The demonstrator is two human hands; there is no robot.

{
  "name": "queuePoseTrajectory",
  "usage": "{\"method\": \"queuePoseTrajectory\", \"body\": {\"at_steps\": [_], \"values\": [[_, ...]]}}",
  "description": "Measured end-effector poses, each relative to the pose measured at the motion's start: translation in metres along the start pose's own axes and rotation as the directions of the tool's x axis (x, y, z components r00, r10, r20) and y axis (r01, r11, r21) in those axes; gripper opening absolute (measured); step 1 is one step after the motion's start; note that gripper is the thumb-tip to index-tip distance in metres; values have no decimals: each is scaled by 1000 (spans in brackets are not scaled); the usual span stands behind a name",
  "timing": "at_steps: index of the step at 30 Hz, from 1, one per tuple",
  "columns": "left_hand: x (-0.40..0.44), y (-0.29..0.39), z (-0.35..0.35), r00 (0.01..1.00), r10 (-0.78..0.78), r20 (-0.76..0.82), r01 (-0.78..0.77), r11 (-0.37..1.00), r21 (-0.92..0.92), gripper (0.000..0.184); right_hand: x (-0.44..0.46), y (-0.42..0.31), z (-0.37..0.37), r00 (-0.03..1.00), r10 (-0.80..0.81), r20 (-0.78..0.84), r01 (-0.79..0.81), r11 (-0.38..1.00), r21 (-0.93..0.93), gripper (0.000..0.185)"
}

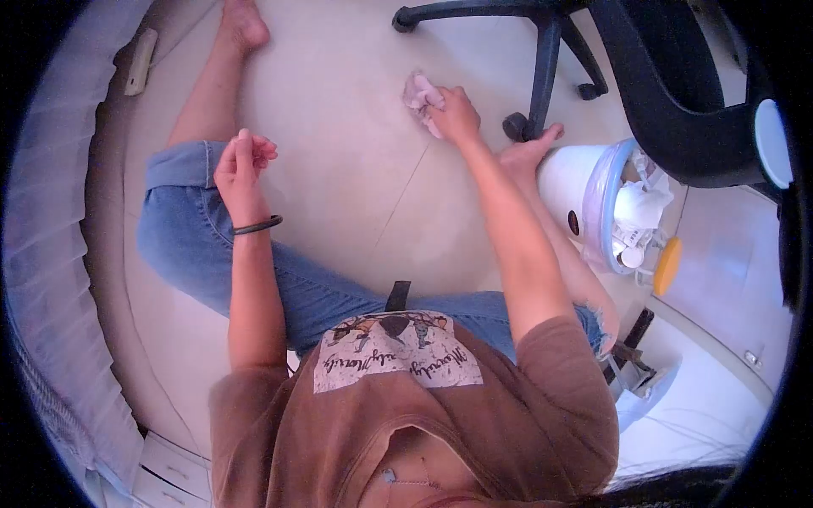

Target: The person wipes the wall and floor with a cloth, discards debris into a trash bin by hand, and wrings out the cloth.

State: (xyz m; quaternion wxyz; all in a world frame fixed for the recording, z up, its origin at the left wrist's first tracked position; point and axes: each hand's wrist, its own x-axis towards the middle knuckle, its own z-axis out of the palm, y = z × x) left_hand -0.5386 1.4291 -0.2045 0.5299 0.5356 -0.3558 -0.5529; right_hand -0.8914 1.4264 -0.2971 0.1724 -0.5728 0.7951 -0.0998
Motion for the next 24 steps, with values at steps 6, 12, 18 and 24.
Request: {"method": "queuePoseTrajectory", "body": {"at_steps": [6,12,18,24], "values": [[-2,4,8,999,-23,-36,23,1000,4,28,-91,-41,31,951,-300,-74,302,953,16,42],[-6,1,13,1000,21,14,-22,998,66,30,-159,-83,32,901,-414,126,399,908,128,47],[-8,-3,7,999,23,37,-26,995,97,29,-200,-92,14,838,-524,155,505,851,144,57],[-10,-3,9,996,43,77,-52,993,110,30,-224,-73,41,815,-544,199,559,828,-25,52]]}}
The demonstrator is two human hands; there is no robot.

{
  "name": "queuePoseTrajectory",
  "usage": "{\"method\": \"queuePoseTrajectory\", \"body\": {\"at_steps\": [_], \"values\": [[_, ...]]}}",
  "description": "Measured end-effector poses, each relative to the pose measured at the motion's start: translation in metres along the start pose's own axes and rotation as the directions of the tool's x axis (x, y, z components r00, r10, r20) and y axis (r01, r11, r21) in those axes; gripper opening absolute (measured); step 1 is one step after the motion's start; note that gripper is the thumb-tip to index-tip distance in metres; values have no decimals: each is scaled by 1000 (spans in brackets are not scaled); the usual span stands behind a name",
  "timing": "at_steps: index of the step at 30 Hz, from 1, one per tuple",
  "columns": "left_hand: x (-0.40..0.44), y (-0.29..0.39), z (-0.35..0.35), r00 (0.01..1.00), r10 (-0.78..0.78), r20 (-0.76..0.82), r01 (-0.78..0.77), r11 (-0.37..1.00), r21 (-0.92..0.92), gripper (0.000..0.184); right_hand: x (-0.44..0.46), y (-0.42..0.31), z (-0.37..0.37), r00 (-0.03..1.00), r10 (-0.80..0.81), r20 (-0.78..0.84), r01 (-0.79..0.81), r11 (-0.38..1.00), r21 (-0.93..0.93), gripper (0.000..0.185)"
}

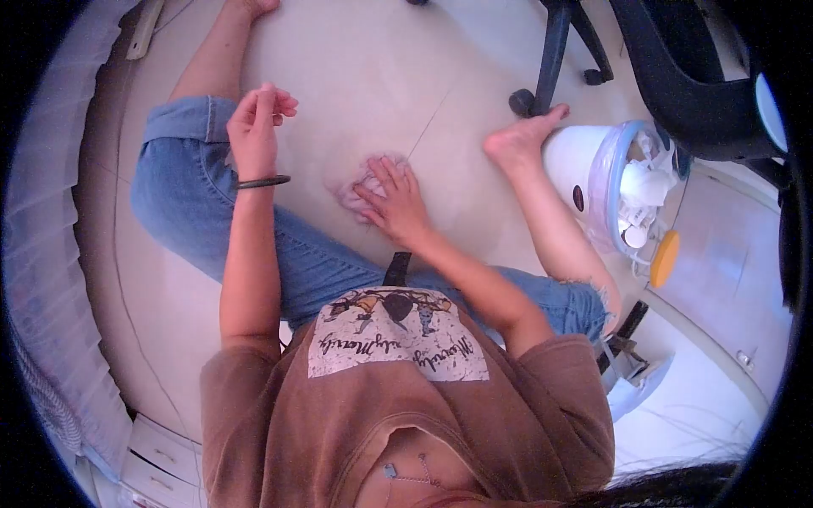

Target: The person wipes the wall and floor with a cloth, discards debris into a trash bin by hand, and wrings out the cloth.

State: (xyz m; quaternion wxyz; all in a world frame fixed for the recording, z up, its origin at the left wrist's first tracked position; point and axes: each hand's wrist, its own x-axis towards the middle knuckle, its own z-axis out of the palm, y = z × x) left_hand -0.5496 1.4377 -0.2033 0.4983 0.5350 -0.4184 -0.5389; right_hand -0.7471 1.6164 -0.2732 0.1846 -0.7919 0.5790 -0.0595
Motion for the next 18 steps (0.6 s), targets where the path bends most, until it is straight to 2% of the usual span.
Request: {"method": "queuePoseTrajectory", "body": {"at_steps": [4,7,10,13,16,18], "values": [[-1,-4,-6,999,-32,25,31,999,42,28,-8,16,-5,990,-129,62,130,991,-20,54],[-3,-4,-8,999,-32,18,31,998,46,29,-11,25,-8,974,-225,-1,224,973,63,55],[-9,-3,-5,1000,-29,2,28,999,44,30,-13,32,3,957,-288,-32,289,957,16,54],[-12,-3,-5,1000,-26,11,25,998,64,30,-27,33,20,964,-263,26,265,957,-118,50],[-12,-6,-6,999,-11,32,8,996,86,30,-43,42,24,952,-298,63,304,943,-135,45],[-11,-8,-5,998,11,54,-18,992,125,29,-51,46,25,961,-268,74,276,951,-142,42]]}}
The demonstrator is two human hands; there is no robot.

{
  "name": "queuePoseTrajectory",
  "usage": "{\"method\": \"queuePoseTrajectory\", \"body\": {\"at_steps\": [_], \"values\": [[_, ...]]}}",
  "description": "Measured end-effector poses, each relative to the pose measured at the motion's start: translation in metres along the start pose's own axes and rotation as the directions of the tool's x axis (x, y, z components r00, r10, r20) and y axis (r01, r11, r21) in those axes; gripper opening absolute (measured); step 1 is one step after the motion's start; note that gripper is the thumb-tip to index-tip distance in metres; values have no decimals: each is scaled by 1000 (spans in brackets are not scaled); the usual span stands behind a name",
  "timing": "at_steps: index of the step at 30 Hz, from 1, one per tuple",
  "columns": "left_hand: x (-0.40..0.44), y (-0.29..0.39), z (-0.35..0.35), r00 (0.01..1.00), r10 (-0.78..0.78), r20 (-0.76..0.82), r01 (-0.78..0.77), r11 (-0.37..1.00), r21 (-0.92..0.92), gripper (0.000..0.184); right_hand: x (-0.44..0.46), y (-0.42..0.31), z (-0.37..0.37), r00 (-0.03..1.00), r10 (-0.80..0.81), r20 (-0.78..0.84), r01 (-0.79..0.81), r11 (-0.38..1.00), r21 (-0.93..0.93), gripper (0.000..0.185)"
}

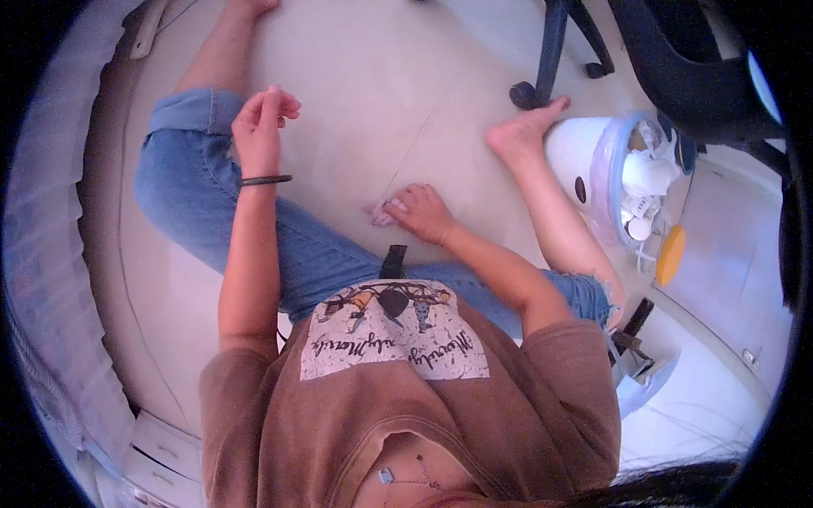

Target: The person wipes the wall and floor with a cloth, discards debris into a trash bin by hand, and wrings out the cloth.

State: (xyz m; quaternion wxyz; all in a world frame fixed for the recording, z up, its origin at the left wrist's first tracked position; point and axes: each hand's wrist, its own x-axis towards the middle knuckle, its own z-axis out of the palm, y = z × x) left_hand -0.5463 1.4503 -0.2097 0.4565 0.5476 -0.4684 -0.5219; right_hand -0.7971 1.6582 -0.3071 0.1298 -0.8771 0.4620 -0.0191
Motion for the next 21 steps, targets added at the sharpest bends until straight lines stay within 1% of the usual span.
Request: {"method": "queuePoseTrajectory", "body": {"at_steps": [1,4,7,8,9,10,11,12,13,16,17,19,21], "values": [[0,1,2,1000,-8,-1,8,1000,-7,29,-4,1,-1,1000,14,9,-14,1000,-8,41],[0,3,4,1000,-18,1,18,999,-29,29,-10,-4,-10,984,176,22,-177,984,35,37],[-1,-3,3,1000,-4,18,5,1000,-30,29,-9,-16,-28,896,420,146,-444,863,240,26],[-2,-4,2,1000,1,24,0,1000,-23,29,-9,-14,-27,832,492,257,-555,715,425,25],[-3,-5,2,1000,5,31,-5,1000,-16,28,-8,-9,-26,759,529,381,-643,513,569,25],[-4,-4,3,998,20,53,-19,999,-26,28,-5,-3,-27,685,523,507,-699,275,660,25],[-8,-4,6,997,31,76,-29,999,-36,28,-6,3,-29,674,502,541,-635,19,773,26],[-12,-3,11,994,44,100,-40,998,-45,27,-9,12,-34,670,476,570,-522,-243,817,27],[-16,-5,15,988,29,151,-21,999,-50,27,-11,17,-37,673,448,588,-368,-487,792,29],[-34,-18,36,945,-13,326,36,997,-65,23,-13,29,-40,762,443,473,-47,-690,722,37],[-45,-21,43,919,-38,391,68,996,-63,22,-10,31,-48,750,463,471,14,-724,689,37],[-69,-32,58,828,-143,542,150,988,31,14,-5,24,-62,725,494,480,132,-783,608,37],[-94,-51,67,711,-186,678,131,983,132,21,5,15,-81,720,536,440,219,-778,589,37]]}}
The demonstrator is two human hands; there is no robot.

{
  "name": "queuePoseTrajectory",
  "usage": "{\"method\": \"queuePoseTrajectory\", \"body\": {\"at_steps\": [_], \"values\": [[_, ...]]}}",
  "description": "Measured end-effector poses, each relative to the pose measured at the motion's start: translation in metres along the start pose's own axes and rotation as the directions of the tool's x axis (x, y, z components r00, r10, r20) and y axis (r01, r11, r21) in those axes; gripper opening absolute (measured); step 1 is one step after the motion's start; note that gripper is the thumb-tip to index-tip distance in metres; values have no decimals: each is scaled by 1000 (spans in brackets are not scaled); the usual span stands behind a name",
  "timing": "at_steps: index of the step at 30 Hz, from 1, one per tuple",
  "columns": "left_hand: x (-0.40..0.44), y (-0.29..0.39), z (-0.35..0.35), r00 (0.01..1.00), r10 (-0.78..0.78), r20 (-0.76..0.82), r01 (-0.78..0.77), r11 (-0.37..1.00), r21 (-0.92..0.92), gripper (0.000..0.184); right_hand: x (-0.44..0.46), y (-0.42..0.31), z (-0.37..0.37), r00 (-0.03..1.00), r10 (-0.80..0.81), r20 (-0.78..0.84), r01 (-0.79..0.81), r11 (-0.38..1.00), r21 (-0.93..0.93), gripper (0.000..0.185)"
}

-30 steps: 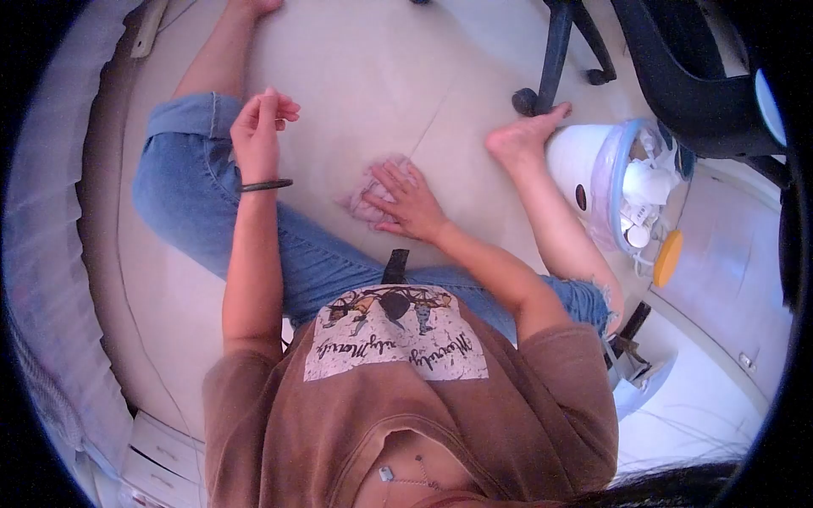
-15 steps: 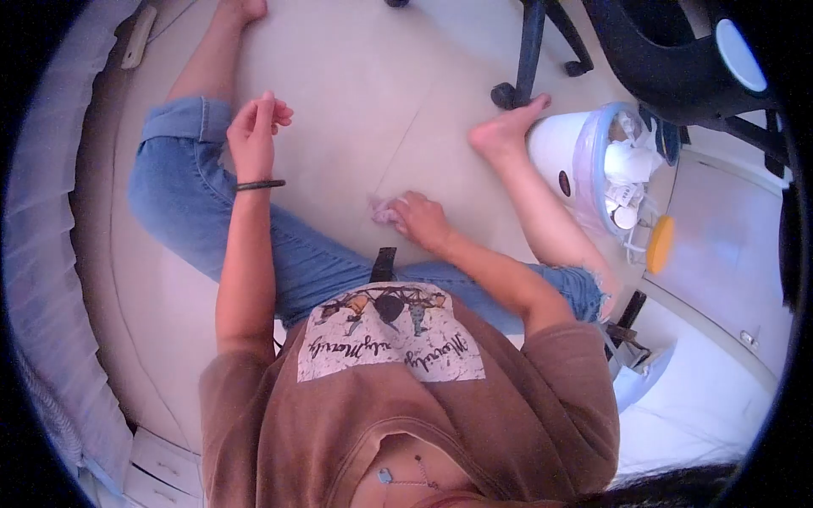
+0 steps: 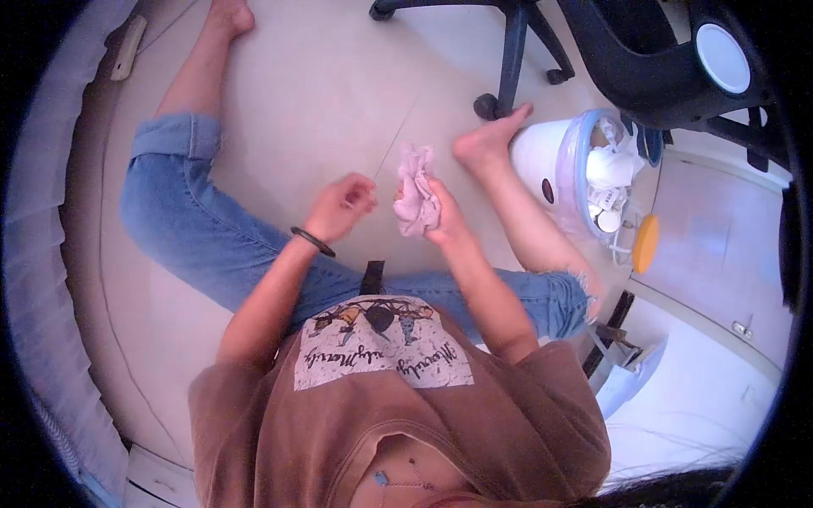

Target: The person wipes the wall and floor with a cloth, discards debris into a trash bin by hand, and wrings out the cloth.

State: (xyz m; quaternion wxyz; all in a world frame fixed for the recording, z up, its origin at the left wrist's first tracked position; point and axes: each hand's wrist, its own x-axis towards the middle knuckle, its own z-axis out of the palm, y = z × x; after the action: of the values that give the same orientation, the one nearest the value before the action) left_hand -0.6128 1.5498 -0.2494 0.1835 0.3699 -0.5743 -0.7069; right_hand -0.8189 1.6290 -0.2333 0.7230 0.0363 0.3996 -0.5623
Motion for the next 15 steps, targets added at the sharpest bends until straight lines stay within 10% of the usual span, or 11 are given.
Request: {"method": "queuePoseTrajectory", "body": {"at_steps": [7,12,15], "values": [[-16,12,45,998,-59,-1,54,923,-380,35,14,8,19,993,-114,8,113,990,85,37],[-10,5,45,991,6,-135,-59,918,-392,30,23,7,32,978,-206,-3,190,908,-373,33],[-4,9,40,993,14,-121,-36,984,-175,30,25,4,35,951,-294,93,264,621,-738,32]]}}
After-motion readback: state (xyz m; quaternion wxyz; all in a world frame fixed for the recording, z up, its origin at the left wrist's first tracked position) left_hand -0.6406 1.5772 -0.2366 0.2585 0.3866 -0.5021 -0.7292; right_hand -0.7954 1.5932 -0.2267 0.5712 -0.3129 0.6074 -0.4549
